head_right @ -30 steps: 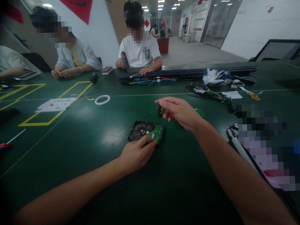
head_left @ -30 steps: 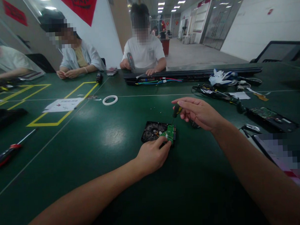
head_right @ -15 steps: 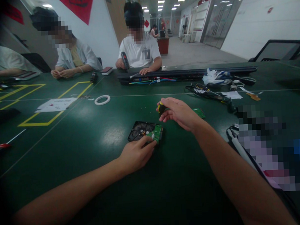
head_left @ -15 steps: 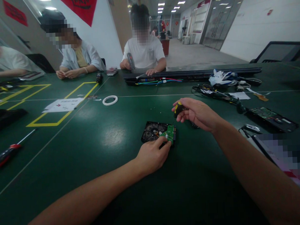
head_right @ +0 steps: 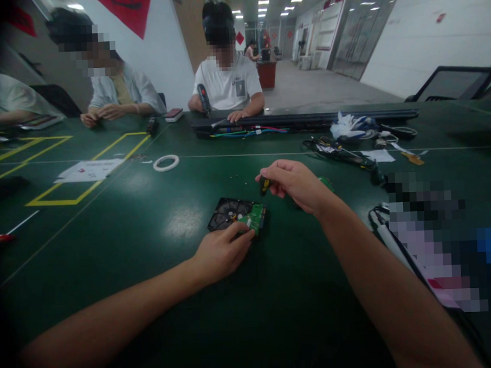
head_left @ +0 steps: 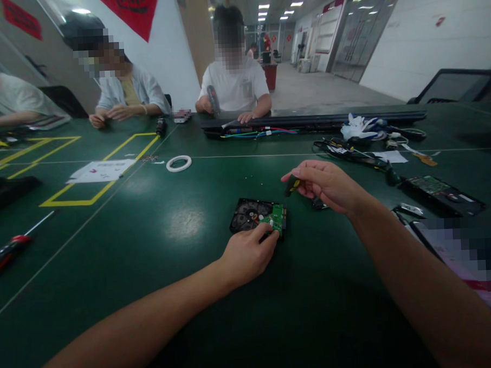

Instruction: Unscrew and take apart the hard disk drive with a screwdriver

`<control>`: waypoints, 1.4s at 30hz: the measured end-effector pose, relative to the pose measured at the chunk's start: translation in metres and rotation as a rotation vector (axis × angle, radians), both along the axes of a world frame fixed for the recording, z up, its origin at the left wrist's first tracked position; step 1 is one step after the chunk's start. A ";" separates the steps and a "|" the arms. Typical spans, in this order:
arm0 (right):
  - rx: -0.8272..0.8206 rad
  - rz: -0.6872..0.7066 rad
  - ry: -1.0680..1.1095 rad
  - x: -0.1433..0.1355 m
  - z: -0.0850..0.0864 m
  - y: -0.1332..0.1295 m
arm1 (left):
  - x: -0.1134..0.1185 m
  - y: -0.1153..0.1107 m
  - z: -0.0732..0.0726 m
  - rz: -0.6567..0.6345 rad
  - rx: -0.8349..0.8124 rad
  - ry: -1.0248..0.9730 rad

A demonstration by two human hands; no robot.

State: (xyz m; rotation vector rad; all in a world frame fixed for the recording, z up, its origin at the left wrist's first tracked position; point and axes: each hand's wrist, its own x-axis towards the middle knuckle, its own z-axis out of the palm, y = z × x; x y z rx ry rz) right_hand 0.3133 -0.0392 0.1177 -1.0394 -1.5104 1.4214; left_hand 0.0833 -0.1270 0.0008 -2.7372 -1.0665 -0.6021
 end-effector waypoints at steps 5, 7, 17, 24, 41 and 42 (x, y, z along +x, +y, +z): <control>-0.006 -0.031 0.051 -0.003 -0.001 0.001 | 0.000 0.000 0.002 -0.008 0.012 -0.017; -0.014 -0.034 0.046 -0.003 -0.002 0.002 | 0.000 0.000 0.002 -0.006 0.009 -0.013; -0.116 0.103 0.147 -0.001 -0.002 0.003 | 0.000 0.001 0.000 -0.008 0.004 -0.025; -0.156 0.124 0.211 0.001 -0.004 0.003 | 0.000 0.000 0.000 -0.001 0.014 -0.011; 0.002 -0.094 0.049 -0.001 -0.003 0.003 | -0.001 0.000 0.002 0.000 0.002 -0.012; -0.008 -0.095 0.054 -0.001 -0.004 0.004 | 0.000 -0.001 0.002 0.002 0.004 -0.012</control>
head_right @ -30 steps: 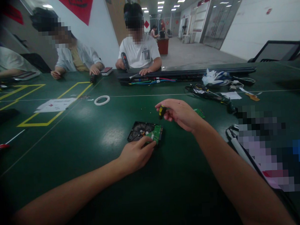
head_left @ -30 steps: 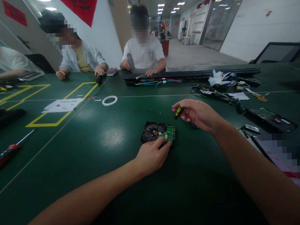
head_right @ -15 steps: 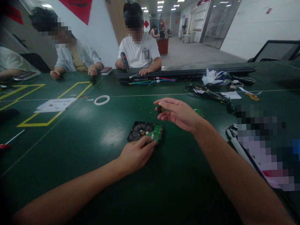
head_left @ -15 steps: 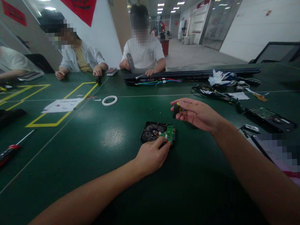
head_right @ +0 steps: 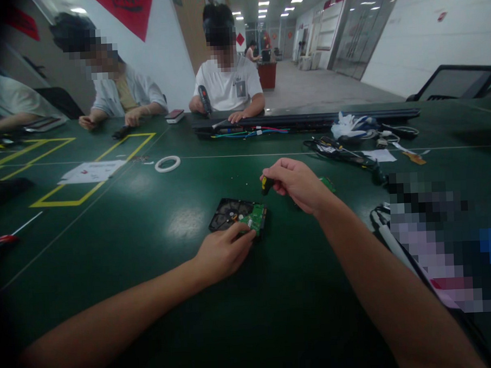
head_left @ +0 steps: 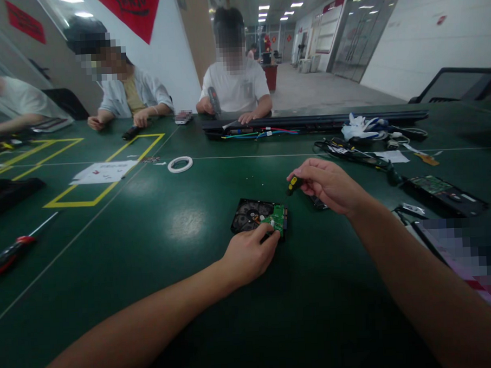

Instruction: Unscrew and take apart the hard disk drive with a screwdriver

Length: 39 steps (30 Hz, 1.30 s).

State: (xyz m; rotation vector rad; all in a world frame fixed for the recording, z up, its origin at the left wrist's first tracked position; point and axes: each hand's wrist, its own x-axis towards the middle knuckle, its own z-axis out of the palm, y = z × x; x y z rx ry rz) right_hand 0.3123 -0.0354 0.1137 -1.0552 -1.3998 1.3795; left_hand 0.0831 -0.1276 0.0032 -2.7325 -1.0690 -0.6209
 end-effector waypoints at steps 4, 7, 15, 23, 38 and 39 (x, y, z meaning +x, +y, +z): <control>-0.025 0.023 0.030 -0.001 -0.001 0.001 | 0.001 0.000 0.002 -0.006 0.002 0.004; -0.025 0.040 0.029 -0.001 -0.001 0.001 | 0.001 0.001 0.002 -0.005 0.012 0.001; -0.048 0.093 0.001 -0.003 0.005 -0.003 | -0.001 0.003 -0.006 -0.007 0.006 0.015; -0.145 0.184 0.161 -0.002 0.001 -0.001 | -0.001 0.001 -0.005 -0.008 0.002 0.010; -0.063 0.153 0.094 0.004 -0.002 0.002 | -0.001 0.001 -0.003 -0.009 0.008 -0.004; -0.056 0.142 0.074 0.004 -0.001 0.002 | -0.001 0.001 -0.003 -0.009 0.009 0.000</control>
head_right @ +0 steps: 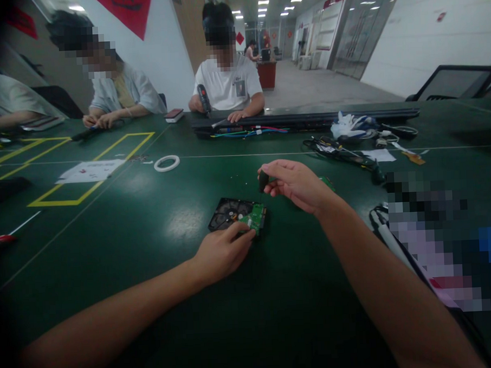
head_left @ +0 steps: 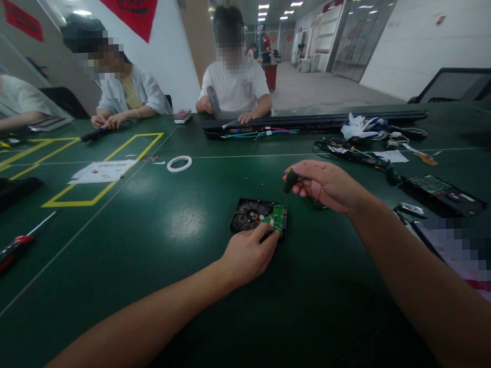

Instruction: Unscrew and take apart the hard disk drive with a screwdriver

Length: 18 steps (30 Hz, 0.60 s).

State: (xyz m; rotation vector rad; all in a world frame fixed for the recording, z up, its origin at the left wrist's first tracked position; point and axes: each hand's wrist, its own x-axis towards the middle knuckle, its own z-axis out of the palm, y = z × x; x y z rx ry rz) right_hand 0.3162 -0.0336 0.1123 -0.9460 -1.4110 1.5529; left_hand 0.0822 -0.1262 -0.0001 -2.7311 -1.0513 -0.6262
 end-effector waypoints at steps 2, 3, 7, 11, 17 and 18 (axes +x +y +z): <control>0.020 -0.029 -0.055 -0.001 0.001 -0.001 | 0.000 0.000 -0.001 0.000 0.001 0.010; 0.035 -0.045 -0.086 -0.001 0.001 -0.001 | -0.001 0.000 -0.002 0.000 0.000 0.015; 0.100 -0.120 -0.164 -0.002 -0.001 0.000 | 0.000 0.001 -0.002 0.003 -0.006 0.016; 0.110 -0.154 -0.158 -0.003 -0.003 0.000 | 0.001 0.000 0.001 0.005 -0.006 0.012; 0.081 -0.143 -0.150 -0.007 -0.001 -0.001 | 0.001 0.000 0.000 0.001 -0.013 0.002; 0.081 -0.144 -0.150 -0.007 -0.001 0.000 | 0.000 0.000 0.000 0.001 -0.014 0.002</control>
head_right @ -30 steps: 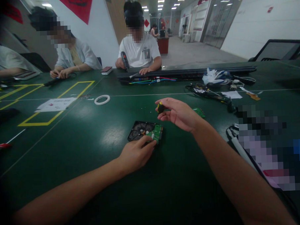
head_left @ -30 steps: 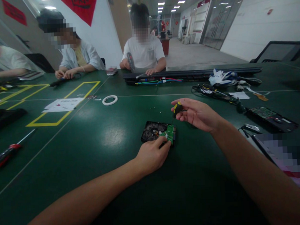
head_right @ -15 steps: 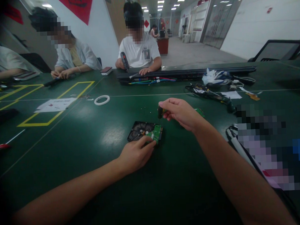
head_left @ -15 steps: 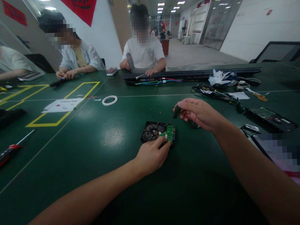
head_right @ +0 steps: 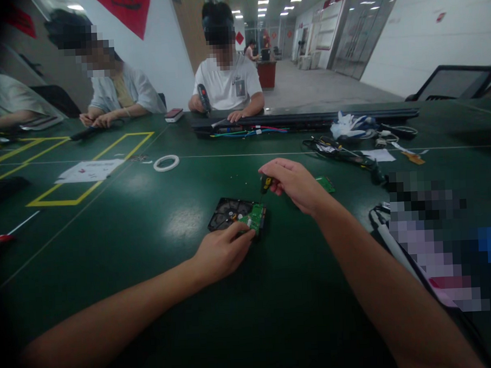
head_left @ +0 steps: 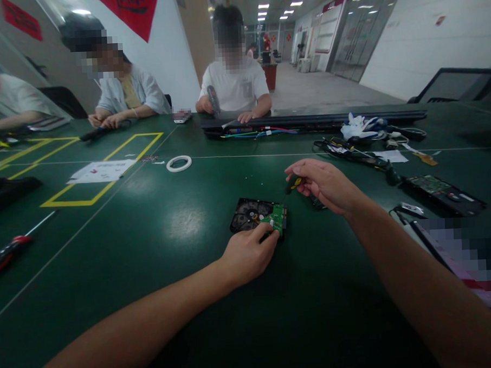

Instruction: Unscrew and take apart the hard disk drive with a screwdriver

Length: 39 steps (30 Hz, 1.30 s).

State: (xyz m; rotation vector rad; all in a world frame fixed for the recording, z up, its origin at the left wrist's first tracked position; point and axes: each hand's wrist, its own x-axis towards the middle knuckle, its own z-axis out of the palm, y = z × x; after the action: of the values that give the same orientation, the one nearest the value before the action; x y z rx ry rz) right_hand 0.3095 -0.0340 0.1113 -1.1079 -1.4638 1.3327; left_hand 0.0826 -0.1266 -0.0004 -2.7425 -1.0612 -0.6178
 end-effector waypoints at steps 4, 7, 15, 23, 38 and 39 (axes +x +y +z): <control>0.014 0.004 0.000 0.002 0.000 0.002 | 0.000 0.000 0.001 -0.001 -0.004 -0.006; 0.037 0.032 -0.017 0.004 -0.001 0.002 | -0.001 0.000 0.001 -0.008 -0.002 -0.010; 0.026 0.055 -0.018 0.001 0.004 -0.004 | -0.001 0.001 -0.001 0.000 -0.010 0.011; -0.061 0.099 0.057 0.000 0.005 -0.005 | -0.001 0.000 -0.001 0.004 0.002 0.010; -0.108 0.162 0.145 0.001 0.005 -0.005 | -0.001 0.001 -0.002 -0.001 0.001 0.004; -0.116 0.169 0.158 0.002 0.005 -0.005 | -0.001 0.001 -0.001 0.000 0.000 0.004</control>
State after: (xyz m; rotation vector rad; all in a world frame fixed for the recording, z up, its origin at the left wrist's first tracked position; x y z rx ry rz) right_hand 0.3114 -0.0391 0.1159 -0.9430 -1.4022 1.6035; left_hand 0.0821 -0.1260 -0.0019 -2.7428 -1.0603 -0.6123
